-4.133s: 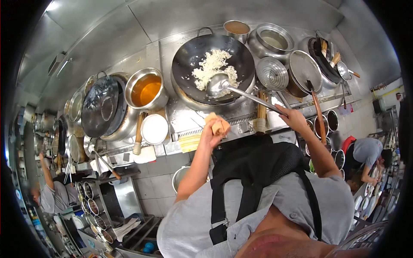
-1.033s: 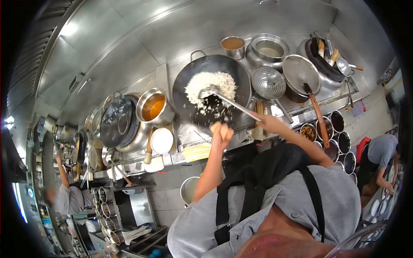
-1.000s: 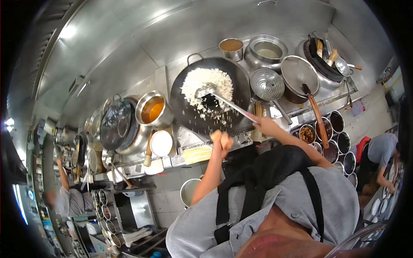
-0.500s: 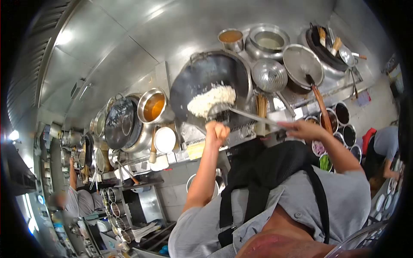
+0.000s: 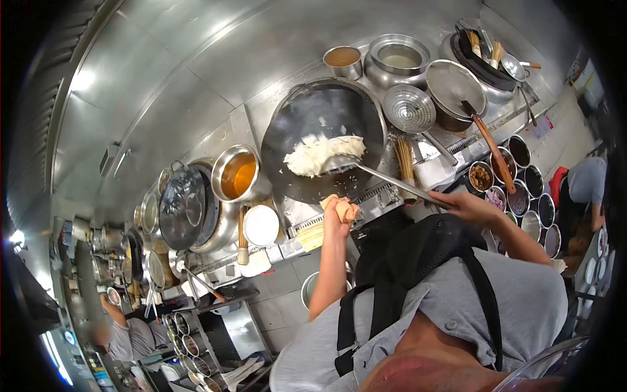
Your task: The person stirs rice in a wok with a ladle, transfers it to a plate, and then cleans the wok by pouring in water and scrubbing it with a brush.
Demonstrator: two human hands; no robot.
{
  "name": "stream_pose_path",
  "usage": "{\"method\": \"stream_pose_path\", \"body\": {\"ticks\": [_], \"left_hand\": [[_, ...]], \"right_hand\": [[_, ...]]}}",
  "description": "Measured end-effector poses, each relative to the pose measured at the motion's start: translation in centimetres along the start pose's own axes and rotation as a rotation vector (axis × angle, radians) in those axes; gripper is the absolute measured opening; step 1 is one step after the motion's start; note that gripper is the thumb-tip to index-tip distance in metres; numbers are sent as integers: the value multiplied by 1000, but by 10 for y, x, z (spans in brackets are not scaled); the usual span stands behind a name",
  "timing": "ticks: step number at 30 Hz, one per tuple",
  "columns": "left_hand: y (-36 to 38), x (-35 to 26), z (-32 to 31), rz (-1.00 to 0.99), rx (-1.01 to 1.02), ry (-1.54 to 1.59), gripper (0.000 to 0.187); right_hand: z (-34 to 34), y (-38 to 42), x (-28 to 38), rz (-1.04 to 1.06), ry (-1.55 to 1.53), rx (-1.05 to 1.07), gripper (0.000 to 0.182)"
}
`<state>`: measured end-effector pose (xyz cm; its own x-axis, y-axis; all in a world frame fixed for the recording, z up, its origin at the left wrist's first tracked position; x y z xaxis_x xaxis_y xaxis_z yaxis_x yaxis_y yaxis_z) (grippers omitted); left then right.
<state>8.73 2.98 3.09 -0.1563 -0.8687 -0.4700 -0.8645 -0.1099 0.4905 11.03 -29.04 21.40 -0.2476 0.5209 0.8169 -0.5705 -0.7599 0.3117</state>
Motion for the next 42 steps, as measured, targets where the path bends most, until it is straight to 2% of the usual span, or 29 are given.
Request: {"method": "stream_pose_path", "body": {"ticks": [2,4,5,6,7,8,9,10,11,13,14,15,17,18,19,20,22,24,29,30,31,32,34,35,36,38,39,40,42], "left_hand": [[-4,-11,2,25,-73,15,9],[-19,-11,-7,91,258,86,15],[-34,-14,-13,102,275,131,16],[-67,-15,-23,62,920,281,21],[-77,-13,-28,87,408,186,23],[-67,-13,-26,104,-99,79,24],[-79,-1,-14,55,151,148,23],[-73,5,-6,-20,276,131,21],[-58,15,3,2,317,55,22],[-41,35,39,72,244,-58,21],[-39,37,55,134,244,-145,9],[-41,33,53,101,248,-115,7],[-41,14,35,68,237,-34,4],[-39,1,15,76,221,23,3],[-46,-5,7,70,152,29,3],[-62,-5,9,108,213,43,5],[-66,-4,11,66,173,-13,6],[-56,-3,15,52,184,-73,6],[-25,-32,19,-140,-77,-521,17],[-14,-40,18,-260,-168,-684,21],[-5,-48,15,-381,-256,-843,26],[3,-50,14,-428,-308,-916,32],[12,-48,6,-456,-298,-928,29],[13,-44,3,-417,-300,-847,28],[15,-42,-3,-375,-306,-766,27],[0,-31,2,-244,-199,-689,23],[-7,-21,8,-145,-173,-544,21],[-13,-12,13,-47,-140,-397,19],[-20,3,19,47,11,-187,17]], "right_hand": [[2,23,19,-296,-134,82,67],[4,12,6,-253,-23,78,66],[4,4,1,-208,74,82,66],[3,-11,-1,-432,126,97,66],[2,-30,10,-506,83,55,67],[-2,-59,-8,-283,171,-22,68],[-11,-90,-49,-39,190,-134,67],[-18,-114,-75,-40,253,-222,67],[-25,-128,-81,-165,242,-269,67],[-37,-132,-61,-142,318,-359,67],[-42,-131,-54,-111,339,-370,67],[-42,-124,-39,-110,327,-381,67],[-50,-104,-6,-159,-131,-196,68],[-54,-100,-1,-158,-144,-195,68],[-58,-97,0,-153,-334,-181,67],[-56,-96,2,-147,-515,-166,66],[-49,-94,12,-133,-556,-143,63],[-32,-99,13,-132,-817,-189,64],[19,-73,-12,-351,-797,-290,67],[26,-70,-14,-403,-750,-298,68],[28,-70,-16,-421,-755,-304,53],[28,-75,-18,-417,-766,-293,53],[11,-89,-2,-423,-1203,55,27],[8,-91,12,-395,-1317,129,16],[12,-92,7,-411,-1309,147,16],[7,-95,18,-425,-1963,538,17],[11,-96,18,-438,-2087,468,20],[12,-94,12,-447,-2072,473,20],[12,-92,-23,-463,-1931,303,27]]}}
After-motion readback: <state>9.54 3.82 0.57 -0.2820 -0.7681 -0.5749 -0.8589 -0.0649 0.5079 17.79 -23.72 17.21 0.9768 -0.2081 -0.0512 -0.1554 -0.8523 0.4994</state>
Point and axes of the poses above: each hand's wrist, its own y-axis away from the middle knuckle, its own z-axis out of the back of the hand, x = y × z, the point moved 6 cm from there along -y, towards the middle knuckle, and after that the axes turned 3 degrees about x, right-handed, at the moved point
